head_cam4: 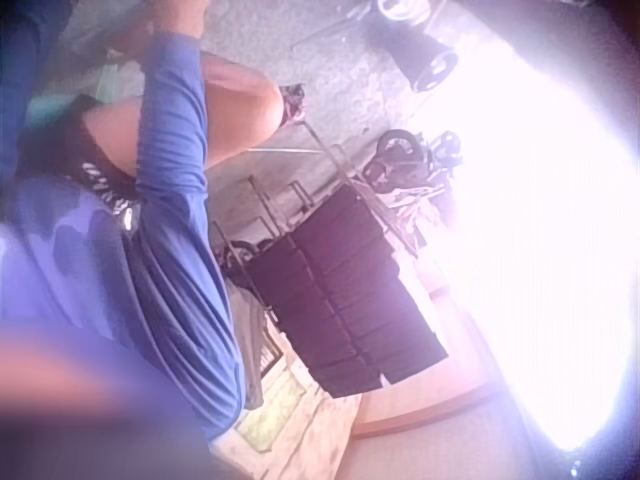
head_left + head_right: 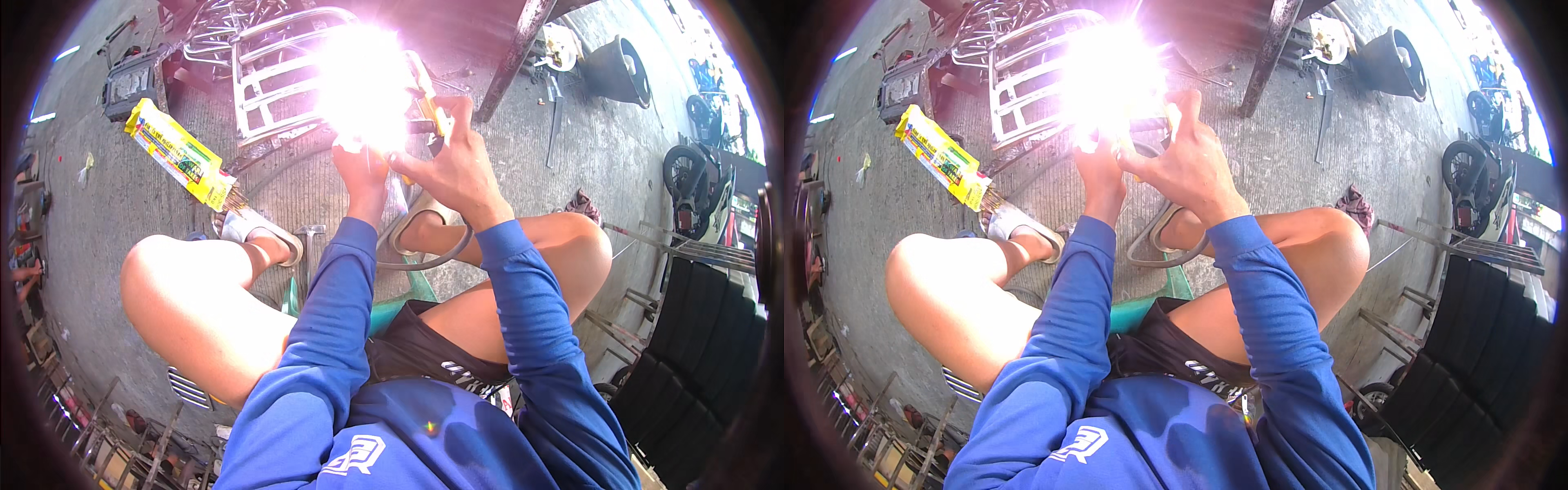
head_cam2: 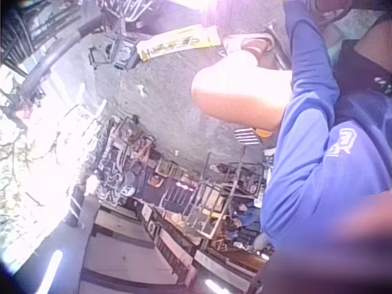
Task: The person welds a chrome motorcycle luggage rack using a handheld welding torch and consumable rods. They repeatedly strike the arc, weld along joints, and reposition the rack to access different seams.
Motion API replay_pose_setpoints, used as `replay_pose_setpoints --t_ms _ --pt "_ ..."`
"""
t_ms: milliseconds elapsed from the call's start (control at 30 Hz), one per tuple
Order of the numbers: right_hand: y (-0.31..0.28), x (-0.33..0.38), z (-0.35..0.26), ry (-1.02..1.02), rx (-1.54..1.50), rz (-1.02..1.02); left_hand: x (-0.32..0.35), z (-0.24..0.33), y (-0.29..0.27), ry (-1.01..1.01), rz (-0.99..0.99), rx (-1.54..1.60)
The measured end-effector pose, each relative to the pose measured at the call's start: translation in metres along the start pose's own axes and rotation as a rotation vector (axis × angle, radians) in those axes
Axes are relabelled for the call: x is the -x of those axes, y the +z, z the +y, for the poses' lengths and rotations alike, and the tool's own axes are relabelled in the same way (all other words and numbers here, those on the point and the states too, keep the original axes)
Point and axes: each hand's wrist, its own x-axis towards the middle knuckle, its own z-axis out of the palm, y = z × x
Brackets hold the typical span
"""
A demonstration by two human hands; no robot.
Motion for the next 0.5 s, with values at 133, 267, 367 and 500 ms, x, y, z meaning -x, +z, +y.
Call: replay_pose_setpoints --t_ms 133,267,367,500 --pt "0.001 0.002 0.005 0.111 -0.013 -0.061 -0.001 0.000 -0.005 -0.102 -0.061 -0.035" --pt "0.004 0.001 0.010 0.081 0.028 -0.037 0.001 0.001 -0.004 -0.109 -0.038 0.036" --pt "0.005 0.000 0.007 0.059 0.028 -0.015 0.003 0.005 -0.001 -0.080 -0.068 0.045" --pt "0.001 0.001 0.001 0.140 -0.049 -0.067 0.003 0.010 0.002 -0.141 -0.030 0.041"
